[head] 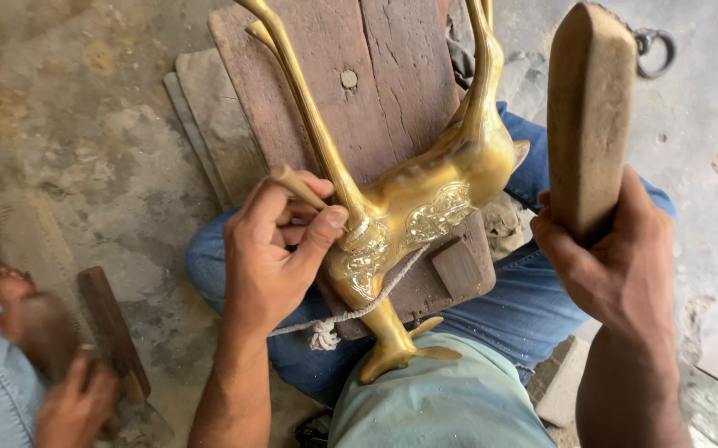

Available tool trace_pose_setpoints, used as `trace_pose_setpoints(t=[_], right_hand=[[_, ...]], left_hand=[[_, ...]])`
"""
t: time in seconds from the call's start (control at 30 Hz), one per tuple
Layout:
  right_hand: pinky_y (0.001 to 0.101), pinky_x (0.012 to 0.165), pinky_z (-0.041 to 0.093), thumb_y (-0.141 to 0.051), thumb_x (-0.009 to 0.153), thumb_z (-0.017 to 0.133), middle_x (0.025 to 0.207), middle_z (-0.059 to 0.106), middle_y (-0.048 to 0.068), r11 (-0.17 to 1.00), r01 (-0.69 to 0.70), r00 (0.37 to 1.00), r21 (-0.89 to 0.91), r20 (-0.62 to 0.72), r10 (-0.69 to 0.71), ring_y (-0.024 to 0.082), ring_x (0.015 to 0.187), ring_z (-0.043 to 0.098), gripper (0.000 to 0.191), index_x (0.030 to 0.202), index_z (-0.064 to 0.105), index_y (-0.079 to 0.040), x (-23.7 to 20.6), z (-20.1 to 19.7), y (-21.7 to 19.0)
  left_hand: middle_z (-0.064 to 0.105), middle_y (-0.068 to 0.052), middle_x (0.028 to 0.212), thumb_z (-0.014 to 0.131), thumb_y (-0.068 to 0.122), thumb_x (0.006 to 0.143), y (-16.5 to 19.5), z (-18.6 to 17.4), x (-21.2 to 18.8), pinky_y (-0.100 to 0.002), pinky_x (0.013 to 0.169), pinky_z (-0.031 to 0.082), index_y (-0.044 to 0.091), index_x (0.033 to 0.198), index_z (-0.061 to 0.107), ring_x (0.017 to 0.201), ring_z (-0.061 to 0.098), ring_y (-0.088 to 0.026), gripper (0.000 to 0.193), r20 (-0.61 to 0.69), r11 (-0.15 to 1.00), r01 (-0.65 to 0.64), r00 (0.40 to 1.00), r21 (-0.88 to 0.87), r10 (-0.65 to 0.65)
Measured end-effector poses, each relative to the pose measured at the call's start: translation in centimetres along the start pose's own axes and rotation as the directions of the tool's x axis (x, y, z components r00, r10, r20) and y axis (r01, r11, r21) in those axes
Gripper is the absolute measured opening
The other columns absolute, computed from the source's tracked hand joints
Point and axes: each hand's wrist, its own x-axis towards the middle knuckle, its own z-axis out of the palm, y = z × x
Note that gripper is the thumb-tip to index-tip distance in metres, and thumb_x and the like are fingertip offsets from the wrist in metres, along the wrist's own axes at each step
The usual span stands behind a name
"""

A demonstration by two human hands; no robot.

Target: The person sits cross-legged on the floor with a brass deer figurine resting on a wooden board on their lap. They hold a small punch or chisel against the figurine's embossed body and strike it with a wooden mallet, working the decorative detail, and at times scrape or refine the surface with the tool by hand.

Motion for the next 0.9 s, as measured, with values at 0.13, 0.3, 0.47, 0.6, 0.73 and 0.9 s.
trace_pose_setpoints(t=[0.13,0.3,0.47,0.6,0.73,0.9], right_hand=[[0.0328,0.077,0.057,-0.011,0.081,0.075,0.098,0.076,0.009,0.998,-0.061,0.998,0.024,0.035,0.06,0.019,0.086,0.072,0.04,0.119,0.065,0.0,0.6,-0.4,2.9],[0.0346,0.074,0.056,-0.013,0.085,0.075,0.095,0.075,0.012,0.999,0.027,0.999,-0.034,0.037,-0.025,0.021,0.081,0.073,0.036,0.117,0.064,0.001,2.0,-2.0,2.3],[0.0404,0.07,0.054,-0.01,0.082,0.073,0.088,0.072,0.017,0.971,0.214,0.977,-0.105,0.036,-0.211,0.027,0.075,0.071,0.035,0.112,0.062,0.003,4.9,-3.2,-0.4],[0.0453,0.063,0.051,-0.004,0.081,0.069,0.083,0.069,0.015,0.815,0.383,0.924,-0.434,0.161,-0.347,0.031,0.071,0.067,0.041,0.121,0.064,-0.001,6.8,-3.2,-2.2],[0.0419,0.055,0.047,-0.004,0.078,0.065,0.083,0.07,0.01,0.62,0.43,0.902,-0.656,0.285,-0.324,0.026,0.065,0.064,0.037,0.115,0.067,-0.008,7.6,-3.2,-3.7],[0.0379,0.055,0.047,-0.002,0.085,0.061,0.084,0.068,0.008,0.626,0.375,0.924,-0.684,0.333,-0.189,0.023,0.063,0.063,0.032,0.115,0.066,-0.011,7.5,-3.8,-4.3]], left_hand=[[0.075,-0.006,0.09,0.075,0.014,0.098,1.2,2.3,1.4,-0.026,0.064,0.059,0.001,0.114,0.062,0.079,0.073,-0.009,0.025,0.057,0.974,-0.03,0.998,0.224,0.017],[0.071,-0.015,0.092,0.076,0.021,0.098,1.8,4.2,2.7,-0.041,0.067,0.054,0.001,0.107,0.057,0.081,0.072,-0.032,0.028,0.126,0.811,-0.231,0.973,0.538,0.194],[0.07,-0.016,0.089,0.075,0.019,0.096,1.7,4.7,3.1,-0.046,0.068,0.052,0.0,0.109,0.057,0.081,0.069,-0.038,0.029,0.139,0.792,-0.208,0.978,0.573,0.156],[0.071,-0.016,0.088,0.075,0.018,0.096,1.8,5.0,3.2,-0.046,0.068,0.052,0.001,0.108,0.058,0.081,0.07,-0.039,0.027,0.139,0.791,-0.201,0.979,0.578,0.147],[0.071,-0.015,0.083,0.076,0.021,0.092,2.0,5.3,3.3,-0.046,0.066,0.052,0.002,0.105,0.059,0.075,0.071,-0.037,0.028,0.11,0.781,-0.125,0.991,0.612,0.072],[0.072,-0.015,0.084,0.077,0.023,0.092,2.0,5.3,3.4,-0.047,0.066,0.051,0.003,0.107,0.061,0.078,0.07,-0.038,0.029,0.173,0.769,-0.183,0.98,0.613,0.096]])
